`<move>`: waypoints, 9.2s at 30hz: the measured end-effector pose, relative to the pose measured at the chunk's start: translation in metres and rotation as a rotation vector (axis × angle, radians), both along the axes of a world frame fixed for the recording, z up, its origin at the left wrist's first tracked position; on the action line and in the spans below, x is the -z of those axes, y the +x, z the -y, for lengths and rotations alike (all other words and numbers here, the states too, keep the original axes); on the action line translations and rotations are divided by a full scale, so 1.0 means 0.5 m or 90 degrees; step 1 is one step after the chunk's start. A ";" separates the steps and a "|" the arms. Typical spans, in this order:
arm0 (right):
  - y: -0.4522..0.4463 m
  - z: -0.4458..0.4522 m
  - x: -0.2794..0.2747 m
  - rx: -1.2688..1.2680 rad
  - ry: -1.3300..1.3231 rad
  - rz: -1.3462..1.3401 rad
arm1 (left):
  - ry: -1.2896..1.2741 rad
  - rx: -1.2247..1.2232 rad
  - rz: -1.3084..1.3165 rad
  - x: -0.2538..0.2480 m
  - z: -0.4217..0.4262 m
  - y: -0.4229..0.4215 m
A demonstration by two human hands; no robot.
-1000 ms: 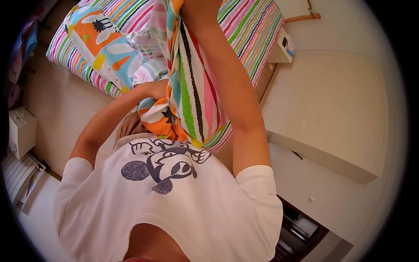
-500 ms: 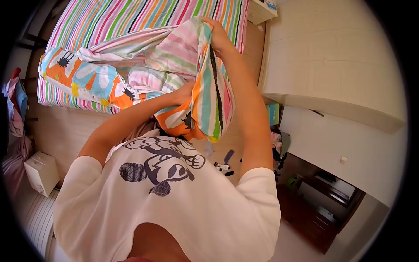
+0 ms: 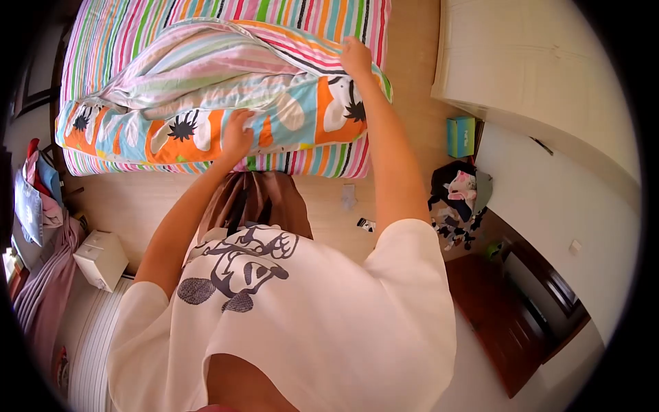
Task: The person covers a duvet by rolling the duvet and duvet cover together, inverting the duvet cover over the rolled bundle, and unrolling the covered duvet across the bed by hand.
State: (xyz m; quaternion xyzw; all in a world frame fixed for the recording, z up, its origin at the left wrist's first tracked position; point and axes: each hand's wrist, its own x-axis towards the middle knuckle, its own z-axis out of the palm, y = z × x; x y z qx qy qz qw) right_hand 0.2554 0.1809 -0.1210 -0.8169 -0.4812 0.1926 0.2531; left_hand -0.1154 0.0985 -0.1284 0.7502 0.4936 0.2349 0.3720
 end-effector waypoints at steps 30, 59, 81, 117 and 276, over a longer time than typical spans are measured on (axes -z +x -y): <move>0.037 0.144 0.058 0.183 0.131 -0.080 | -0.021 -0.006 -0.446 -0.042 -0.496 -0.008; -0.159 0.620 0.026 -0.179 -0.073 -0.073 | -0.910 -0.105 0.020 -0.055 0.180 0.326; -0.242 0.638 -0.147 -0.307 -0.179 -0.131 | -0.833 -0.325 0.433 -0.172 0.436 0.173; -0.171 0.621 -0.093 -0.564 -0.133 -0.332 | -0.843 -0.561 0.709 -0.215 0.460 0.281; -0.003 0.428 -0.055 -0.192 -0.104 -0.755 | -0.651 -0.630 0.535 -0.238 0.321 0.345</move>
